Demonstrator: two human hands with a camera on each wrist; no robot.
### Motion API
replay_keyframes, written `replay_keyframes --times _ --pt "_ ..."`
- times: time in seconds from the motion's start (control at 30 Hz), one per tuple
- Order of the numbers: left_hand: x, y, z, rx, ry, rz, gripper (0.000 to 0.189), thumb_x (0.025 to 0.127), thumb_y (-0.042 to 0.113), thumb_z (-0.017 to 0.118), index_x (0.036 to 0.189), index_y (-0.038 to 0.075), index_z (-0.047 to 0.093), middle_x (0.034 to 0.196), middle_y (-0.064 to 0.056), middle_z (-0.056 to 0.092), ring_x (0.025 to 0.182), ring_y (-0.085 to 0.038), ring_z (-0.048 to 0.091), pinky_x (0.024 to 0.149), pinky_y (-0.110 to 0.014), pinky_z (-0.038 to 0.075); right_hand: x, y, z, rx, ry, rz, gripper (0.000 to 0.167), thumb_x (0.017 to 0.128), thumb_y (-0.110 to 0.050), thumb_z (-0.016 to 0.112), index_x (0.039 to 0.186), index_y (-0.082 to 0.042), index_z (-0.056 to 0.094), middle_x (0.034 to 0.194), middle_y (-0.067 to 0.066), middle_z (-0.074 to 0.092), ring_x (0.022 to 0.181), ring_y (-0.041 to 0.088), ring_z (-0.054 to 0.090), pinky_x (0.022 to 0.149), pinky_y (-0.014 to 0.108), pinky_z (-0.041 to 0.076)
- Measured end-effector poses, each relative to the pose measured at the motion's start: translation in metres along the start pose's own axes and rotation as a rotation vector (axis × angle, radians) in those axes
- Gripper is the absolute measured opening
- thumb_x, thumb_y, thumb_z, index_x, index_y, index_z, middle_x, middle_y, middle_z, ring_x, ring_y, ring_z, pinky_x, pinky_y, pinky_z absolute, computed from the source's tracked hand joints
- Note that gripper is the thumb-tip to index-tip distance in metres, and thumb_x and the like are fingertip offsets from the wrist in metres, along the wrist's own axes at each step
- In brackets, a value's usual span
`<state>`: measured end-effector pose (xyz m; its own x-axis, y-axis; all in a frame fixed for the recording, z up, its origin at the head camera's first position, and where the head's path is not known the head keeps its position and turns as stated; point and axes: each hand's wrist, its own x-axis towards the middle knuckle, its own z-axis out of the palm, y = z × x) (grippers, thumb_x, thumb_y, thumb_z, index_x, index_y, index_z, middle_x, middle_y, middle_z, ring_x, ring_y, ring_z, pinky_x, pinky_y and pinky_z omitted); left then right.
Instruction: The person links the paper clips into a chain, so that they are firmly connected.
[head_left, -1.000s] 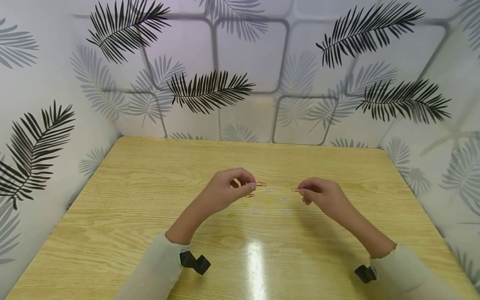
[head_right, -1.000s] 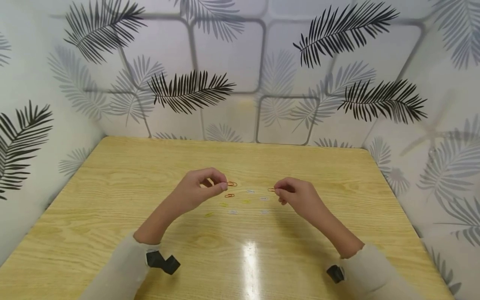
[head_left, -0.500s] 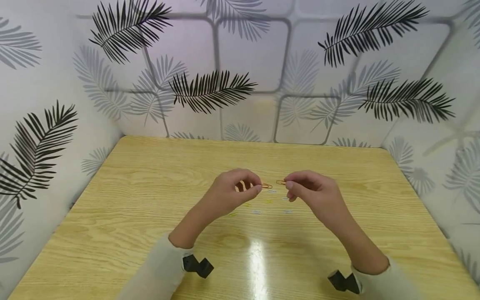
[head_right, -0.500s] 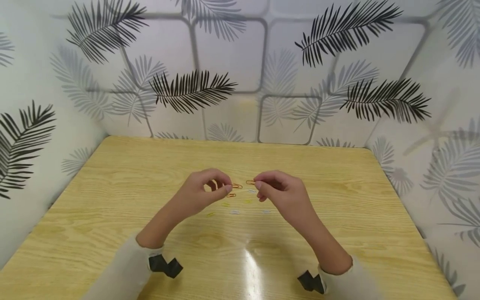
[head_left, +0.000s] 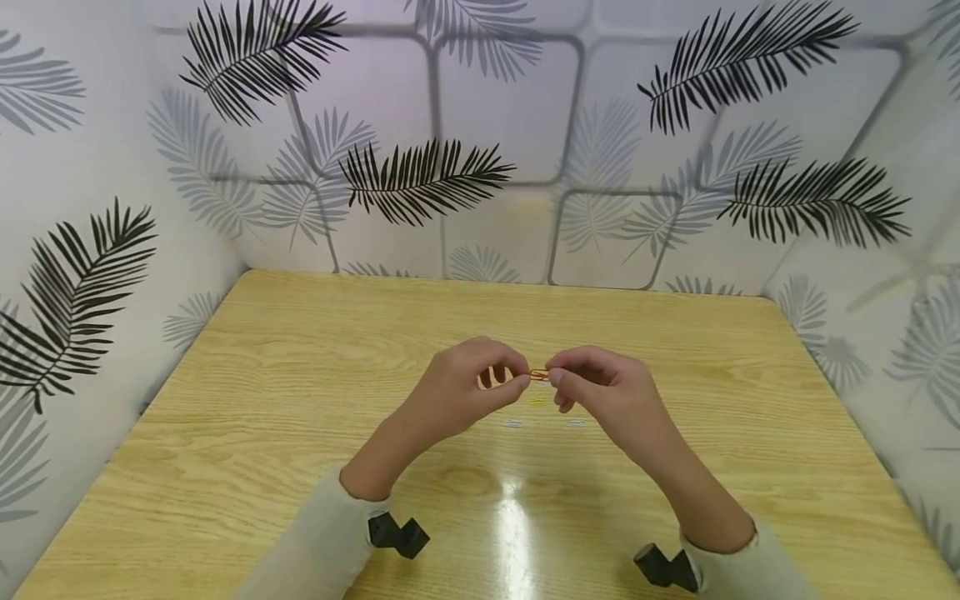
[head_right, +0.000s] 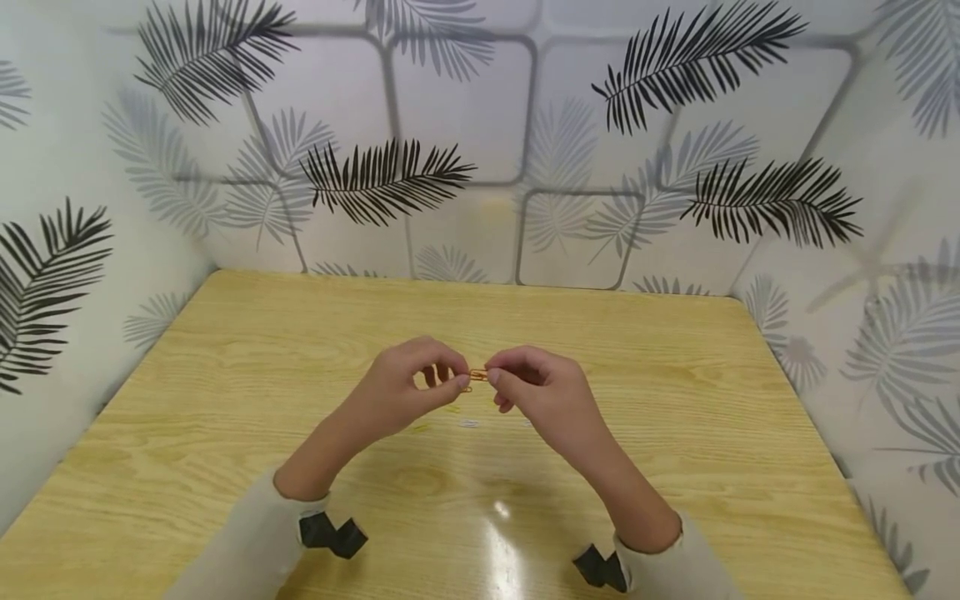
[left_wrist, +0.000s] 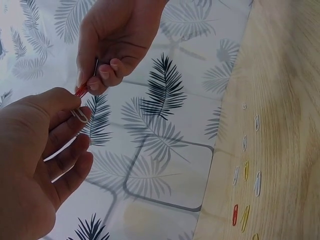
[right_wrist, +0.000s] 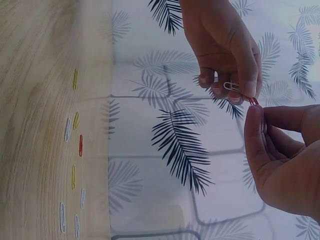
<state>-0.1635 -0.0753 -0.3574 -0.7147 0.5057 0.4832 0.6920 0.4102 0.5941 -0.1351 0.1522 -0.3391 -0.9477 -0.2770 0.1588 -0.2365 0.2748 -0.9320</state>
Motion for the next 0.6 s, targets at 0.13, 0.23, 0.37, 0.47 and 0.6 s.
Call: replay_keyframes --times 0.13,0.23,0.37,0.47,0.6 --pt "-0.0007 0.0002 0.0006 -0.003 0.008 0.002 0.005 0.096 0.016 0.068 0.098 0.015 0.072 0.095 0.006 0.069 0.083 -0.008 0.059 0.071 -0.023 0.053 -0.0009 -0.0003 -0.0016 -0.006 -0.002 -0.003 0.019 0.098 -0.024 0.068 0.108 -0.007 0.072 0.085 0.011 0.069 0.077 0.023 0.068 0.079 0.033 0.057" --pt "-0.0008 0.0000 0.0021 -0.007 0.018 0.008 0.005 0.096 0.017 0.069 0.099 0.015 0.073 0.095 0.005 0.069 0.082 -0.007 0.058 0.070 -0.023 0.052 -0.0017 -0.0004 -0.0034 -0.003 0.004 0.002 0.021 0.098 -0.025 0.068 0.109 -0.007 0.071 0.085 0.010 0.069 0.078 0.024 0.068 0.078 0.034 0.058" --pt "-0.0001 -0.0010 0.0050 -0.003 0.039 0.050 0.006 0.096 0.017 0.069 0.100 0.013 0.073 0.095 0.004 0.070 0.082 -0.008 0.059 0.070 -0.021 0.051 -0.0028 -0.0017 -0.0050 0.023 0.011 0.017 0.021 0.097 -0.025 0.069 0.108 -0.007 0.071 0.085 0.010 0.069 0.079 0.025 0.069 0.078 0.035 0.059" --pt "-0.0001 -0.0018 0.0065 0.007 0.056 0.081 0.006 0.096 0.016 0.070 0.100 0.013 0.073 0.095 0.002 0.070 0.081 -0.009 0.059 0.069 -0.020 0.051 -0.0037 -0.0033 -0.0059 0.037 0.009 0.027 0.021 0.097 -0.025 0.070 0.107 -0.007 0.071 0.084 0.010 0.069 0.079 0.026 0.069 0.078 0.035 0.059" --pt "-0.0004 -0.0014 0.0065 -0.003 0.075 0.084 0.006 0.095 0.016 0.070 0.099 0.013 0.073 0.095 0.002 0.070 0.080 -0.008 0.059 0.068 -0.020 0.051 -0.0052 -0.0061 -0.0072 0.036 0.007 0.022 0.021 0.097 -0.025 0.069 0.107 -0.006 0.071 0.085 0.010 0.070 0.079 0.025 0.069 0.080 0.034 0.059"
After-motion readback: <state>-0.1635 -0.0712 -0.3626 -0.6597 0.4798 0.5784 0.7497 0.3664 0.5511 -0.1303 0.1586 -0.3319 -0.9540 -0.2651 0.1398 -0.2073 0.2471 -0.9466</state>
